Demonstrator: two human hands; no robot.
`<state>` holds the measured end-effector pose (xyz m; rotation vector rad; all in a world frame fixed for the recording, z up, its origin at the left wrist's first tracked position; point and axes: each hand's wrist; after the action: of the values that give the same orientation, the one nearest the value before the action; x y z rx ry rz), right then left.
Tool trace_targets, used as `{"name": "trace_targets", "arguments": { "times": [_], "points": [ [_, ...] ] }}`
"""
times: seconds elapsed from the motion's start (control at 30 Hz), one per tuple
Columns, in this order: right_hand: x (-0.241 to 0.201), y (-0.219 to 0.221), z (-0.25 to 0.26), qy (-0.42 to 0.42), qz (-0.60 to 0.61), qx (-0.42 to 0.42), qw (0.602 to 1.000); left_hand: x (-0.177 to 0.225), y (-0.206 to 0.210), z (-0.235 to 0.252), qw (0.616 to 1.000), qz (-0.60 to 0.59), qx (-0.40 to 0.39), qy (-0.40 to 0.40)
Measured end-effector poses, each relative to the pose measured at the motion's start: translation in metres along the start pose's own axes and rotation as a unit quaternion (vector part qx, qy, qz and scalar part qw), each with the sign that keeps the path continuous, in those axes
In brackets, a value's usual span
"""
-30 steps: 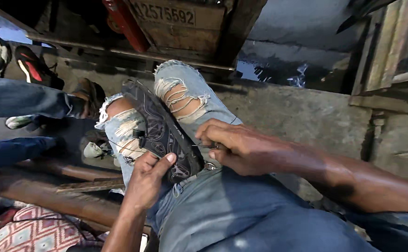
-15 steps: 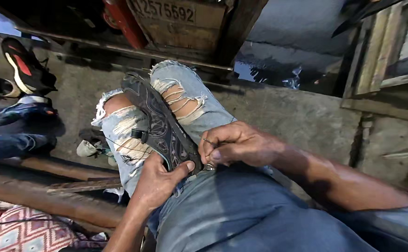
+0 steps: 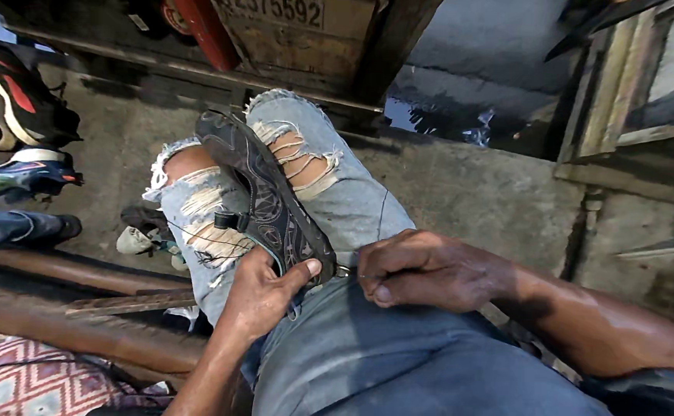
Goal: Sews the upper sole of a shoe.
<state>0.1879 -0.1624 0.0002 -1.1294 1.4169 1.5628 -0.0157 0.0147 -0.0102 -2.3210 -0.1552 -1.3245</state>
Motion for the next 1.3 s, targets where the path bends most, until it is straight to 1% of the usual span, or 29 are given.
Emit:
{"name": "trace_targets", "arguments": {
  "times": [0.1, 0.17, 0.27, 0.33, 0.37, 0.43, 0.5, 0.57, 0.67, 0.83, 0.93, 1.0, 1.03, 1.07, 1.13, 1.17, 1.23, 1.27, 1.3],
  "points": [
    [0.001, -0.005, 0.002, 0.004, -0.008, 0.041, 0.999, -0.001, -0.004, -0.001, 1.0, -0.015, -0.005, 0.013],
    [-0.003, -0.008, 0.004, -0.009, -0.046, 0.11, 0.993, -0.004, -0.007, -0.002, 0.999, -0.036, -0.019, 0.024],
    [-0.005, -0.016, 0.012, -0.034, -0.181, 0.222, 0.958, -0.004, -0.01, -0.001, 0.995, -0.075, -0.045, 0.043],
    [-0.005, -0.019, 0.014, -0.003, -0.272, 0.267, 0.924, -0.005, -0.012, 0.0, 0.993, -0.09, -0.06, 0.051],
    [-0.006, -0.019, 0.014, 0.024, -0.296, 0.275, 0.914, -0.005, -0.012, 0.0, 0.992, -0.093, -0.064, 0.054],
    [-0.012, -0.012, 0.012, 0.08, -0.31, 0.252, 0.913, -0.007, -0.013, 0.0, 0.991, -0.099, -0.069, 0.056],
    [-0.016, -0.002, 0.009, 0.097, -0.304, 0.206, 0.925, -0.009, -0.014, 0.0, 0.989, -0.108, -0.077, 0.062],
    [-0.011, 0.006, 0.008, 0.064, -0.331, 0.152, 0.929, -0.008, -0.014, 0.001, 0.988, -0.111, -0.08, 0.065],
    [-0.002, 0.012, 0.012, 0.046, -0.396, 0.101, 0.912, -0.003, -0.012, 0.001, 0.991, -0.096, -0.075, 0.056],
    [-0.001, 0.012, 0.019, 0.031, -0.439, 0.089, 0.894, 0.001, -0.009, 0.0, 0.995, -0.058, -0.059, 0.052],
    [-0.004, 0.014, 0.023, 0.046, -0.461, 0.081, 0.883, 0.005, -0.006, -0.002, 0.997, -0.02, -0.05, 0.055],
    [-0.002, 0.011, 0.026, 0.05, -0.445, 0.074, 0.891, 0.006, -0.005, -0.001, 0.997, -0.009, -0.05, 0.057],
    [-0.001, 0.008, 0.027, 0.051, -0.414, 0.073, 0.906, 0.006, -0.005, -0.001, 0.997, -0.011, -0.051, 0.058],
    [0.001, 0.005, 0.028, 0.051, -0.358, 0.08, 0.929, 0.005, -0.006, -0.001, 0.997, -0.011, -0.052, 0.058],
    [0.004, -0.001, 0.028, 0.023, -0.191, 0.126, 0.973, 0.002, -0.007, 0.0, 0.997, -0.014, -0.055, 0.056],
    [0.002, -0.002, 0.027, 0.0, -0.124, 0.159, 0.979, 0.0, -0.008, 0.0, 0.996, -0.022, -0.058, 0.058],
    [-0.002, -0.006, 0.021, -0.06, -0.042, 0.23, 0.97, -0.008, -0.012, 0.0, 0.993, -0.054, -0.069, 0.073],
    [-0.005, -0.009, 0.018, -0.084, -0.033, 0.263, 0.961, -0.013, -0.015, 0.001, 0.991, -0.074, -0.076, 0.08],
    [-0.008, -0.013, 0.014, -0.093, -0.052, 0.287, 0.952, -0.017, -0.017, 0.002, 0.989, -0.095, -0.084, 0.082]
  ]
}}
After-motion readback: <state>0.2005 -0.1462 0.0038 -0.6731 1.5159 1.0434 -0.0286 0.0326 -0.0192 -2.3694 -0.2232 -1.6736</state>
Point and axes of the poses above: each hand's wrist, its own z-axis towards the middle knuckle, its own y-axis out of the palm, x = y × z, and after that the axes turned 15 degrees about z, right-handed
